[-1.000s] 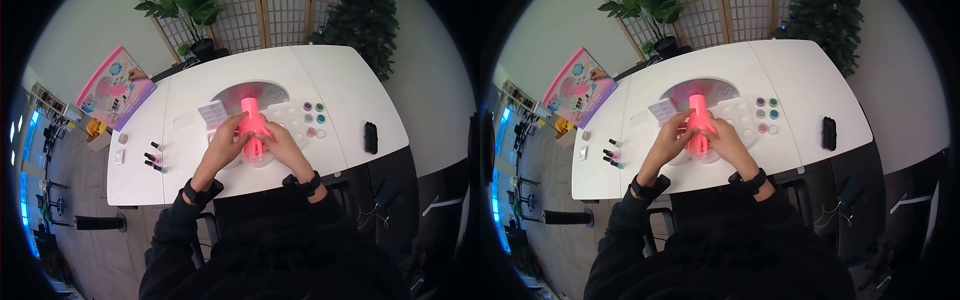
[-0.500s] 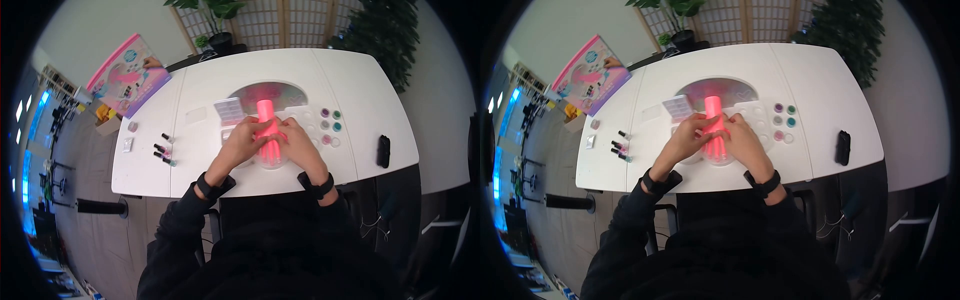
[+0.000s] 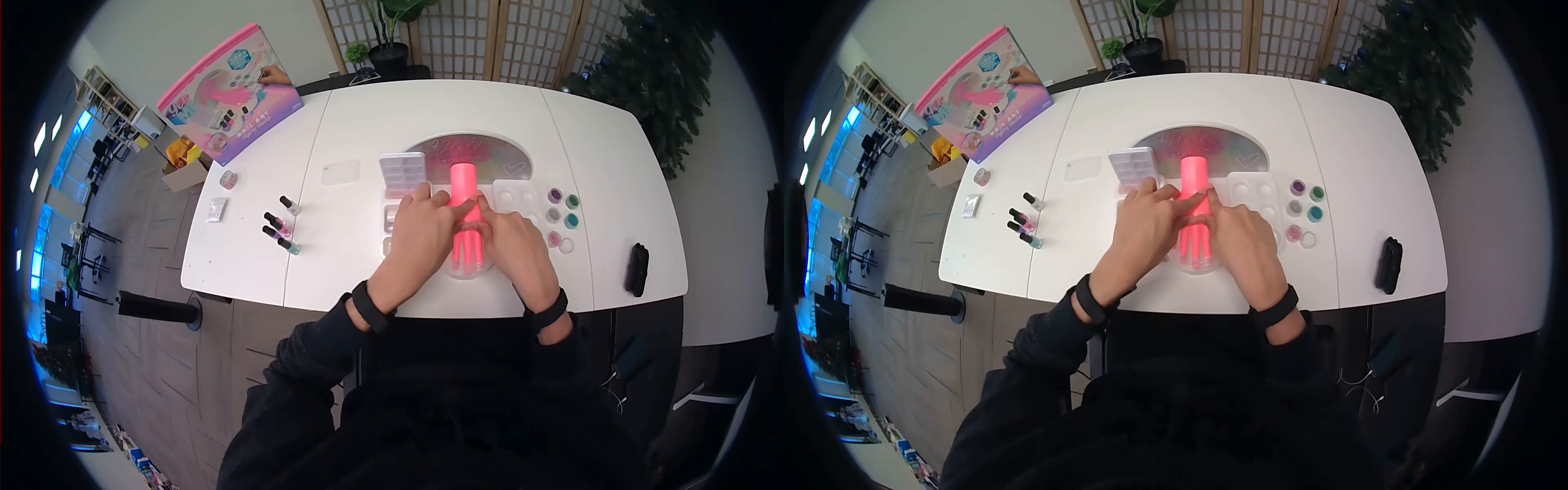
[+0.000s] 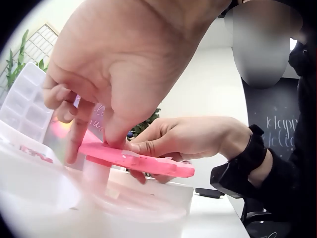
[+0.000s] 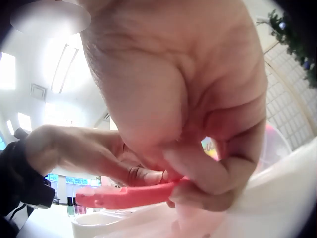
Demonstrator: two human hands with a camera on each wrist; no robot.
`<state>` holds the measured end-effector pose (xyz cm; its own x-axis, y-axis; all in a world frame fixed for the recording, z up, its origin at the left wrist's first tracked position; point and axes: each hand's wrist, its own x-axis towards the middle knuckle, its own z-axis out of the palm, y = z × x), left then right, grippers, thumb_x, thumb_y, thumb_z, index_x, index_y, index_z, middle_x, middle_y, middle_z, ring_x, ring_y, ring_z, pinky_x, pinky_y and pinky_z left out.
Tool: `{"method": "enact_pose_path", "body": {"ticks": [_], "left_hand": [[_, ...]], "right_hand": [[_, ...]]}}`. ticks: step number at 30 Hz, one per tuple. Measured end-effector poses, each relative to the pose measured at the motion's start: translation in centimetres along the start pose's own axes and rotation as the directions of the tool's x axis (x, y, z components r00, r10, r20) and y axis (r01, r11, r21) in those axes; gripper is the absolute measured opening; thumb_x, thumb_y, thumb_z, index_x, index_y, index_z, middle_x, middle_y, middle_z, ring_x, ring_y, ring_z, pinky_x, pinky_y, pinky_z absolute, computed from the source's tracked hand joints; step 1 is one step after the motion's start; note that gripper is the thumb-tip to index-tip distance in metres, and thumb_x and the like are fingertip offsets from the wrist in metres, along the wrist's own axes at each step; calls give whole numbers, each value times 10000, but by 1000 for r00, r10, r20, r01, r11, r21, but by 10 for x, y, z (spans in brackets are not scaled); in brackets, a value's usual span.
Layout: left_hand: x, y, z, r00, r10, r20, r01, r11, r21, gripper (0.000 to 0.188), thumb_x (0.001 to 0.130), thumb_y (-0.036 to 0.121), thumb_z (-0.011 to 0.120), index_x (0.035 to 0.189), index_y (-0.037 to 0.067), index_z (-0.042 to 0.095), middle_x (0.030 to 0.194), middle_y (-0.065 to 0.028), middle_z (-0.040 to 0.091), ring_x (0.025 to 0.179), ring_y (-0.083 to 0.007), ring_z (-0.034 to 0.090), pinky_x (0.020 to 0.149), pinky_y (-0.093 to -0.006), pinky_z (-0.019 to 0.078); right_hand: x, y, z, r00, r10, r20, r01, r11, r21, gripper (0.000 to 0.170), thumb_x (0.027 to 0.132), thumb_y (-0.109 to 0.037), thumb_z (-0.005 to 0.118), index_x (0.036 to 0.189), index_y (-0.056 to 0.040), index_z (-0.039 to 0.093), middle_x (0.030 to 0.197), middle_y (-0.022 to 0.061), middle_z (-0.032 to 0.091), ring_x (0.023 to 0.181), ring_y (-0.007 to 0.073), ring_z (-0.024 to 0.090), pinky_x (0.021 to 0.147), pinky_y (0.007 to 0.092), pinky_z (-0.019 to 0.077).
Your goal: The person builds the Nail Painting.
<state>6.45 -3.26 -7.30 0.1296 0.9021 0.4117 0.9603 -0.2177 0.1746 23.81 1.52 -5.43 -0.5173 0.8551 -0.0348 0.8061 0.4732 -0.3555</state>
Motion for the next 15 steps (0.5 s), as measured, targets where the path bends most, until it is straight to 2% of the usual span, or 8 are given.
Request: {"method": "enact_pose_path", "body": {"ticks": [2, 7, 9, 10, 11, 12, 13, 15], "left_hand": [[-2, 5, 6, 998, -25, -57, 29, 996, 82, 382, 900, 360, 774, 1274, 280, 774, 930, -36, 699, 888, -271, 625, 712, -420, 521], [-5, -1, 0, 997, 12, -74, -8, 999, 54, 357, 907, 328, 772, 1257, 261, 783, 958, -34, 727, 907, -282, 633, 729, -430, 524], [-8, -12, -9, 995, 47, -86, -40, 996, 85, 340, 911, 294, 773, 1246, 241, 786, 968, -46, 745, 904, -292, 649, 732, -434, 528], [-8, -23, -15, 996, 17, -83, -21, 998, -51, 336, 916, 261, 767, 1248, 212, 781, 986, -66, 758, 917, -301, 673, 753, -435, 539], [-9, -35, -24, 997, -9, -73, -5, 983, -186, 332, 920, 227, 761, 1249, 184, 776, 1004, -85, 770, 931, -311, 696, 773, -437, 551], [-10, -48, -37, 981, -193, -12, 186, 957, -221, 327, 923, 197, 753, 1247, 163, 773, 1000, -96, 775, 941, -312, 712, 796, -431, 559], [-13, -62, -50, 928, -368, 59, 370, 896, -244, 321, 925, 168, 746, 1244, 142, 769, 996, -108, 780, 952, -313, 727, 818, -426, 568], [-18, -92, -69, 920, -391, 7, 391, 920, -2, 355, 920, 173, 760, 1270, 114, 753, 1166, -112, 768, 1085, -314, 710, 884, -419, 578]], "right_hand": [[1, 4, 1, 999, -28, -26, 28, 999, -19, 501, 1028, -310, 632, 1484, -106, 602, 826, 224, 723, 797, 416, 734, 710, 497, 586], [6, 15, 2, 995, -87, -56, 83, 995, -58, 486, 1020, -352, 637, 1463, -151, 633, 815, 192, 737, 793, 400, 741, 695, 495, 583], [2, 15, -4, 994, -81, -76, 84, 996, 39, 483, 999, -361, 677, 1426, -137, 662, 764, 167, 726, 736, 391, 732, 676, 481, 573], [-2, 16, -6, 992, -94, -85, 97, 995, 32, 483, 999, -361, 677, 1426, -137, 662, 764, 167, 726, 736, 391, 732, 676, 481, 573], [-6, 18, -7, 993, -15, -119, 25, 996, 86, 472, 985, -336, 703, 1404, -118, 675, 781, 158, 719, 733, 380, 719, 684, 468, 568], [-11, 20, -7, 987, 69, -145, -48, 988, 148, 462, 972, -311, 729, 1381, -100, 688, 798, 149, 712, 730, 368, 707, 692, 454, 563], [-15, 25, -4, 987, 67, -149, -44, 987, 153, 462, 972, -311, 729, 1381, -100, 688, 798, 149, 712, 730, 368, 707, 692, 454, 563], [-20, 38, 4, 928, 53, -369, -2, 990, 139, 453, 949, -258, 762, 1351, -59, 697, 945, 151, 690, 787, 345, 679, 721, 432, 556]]}}
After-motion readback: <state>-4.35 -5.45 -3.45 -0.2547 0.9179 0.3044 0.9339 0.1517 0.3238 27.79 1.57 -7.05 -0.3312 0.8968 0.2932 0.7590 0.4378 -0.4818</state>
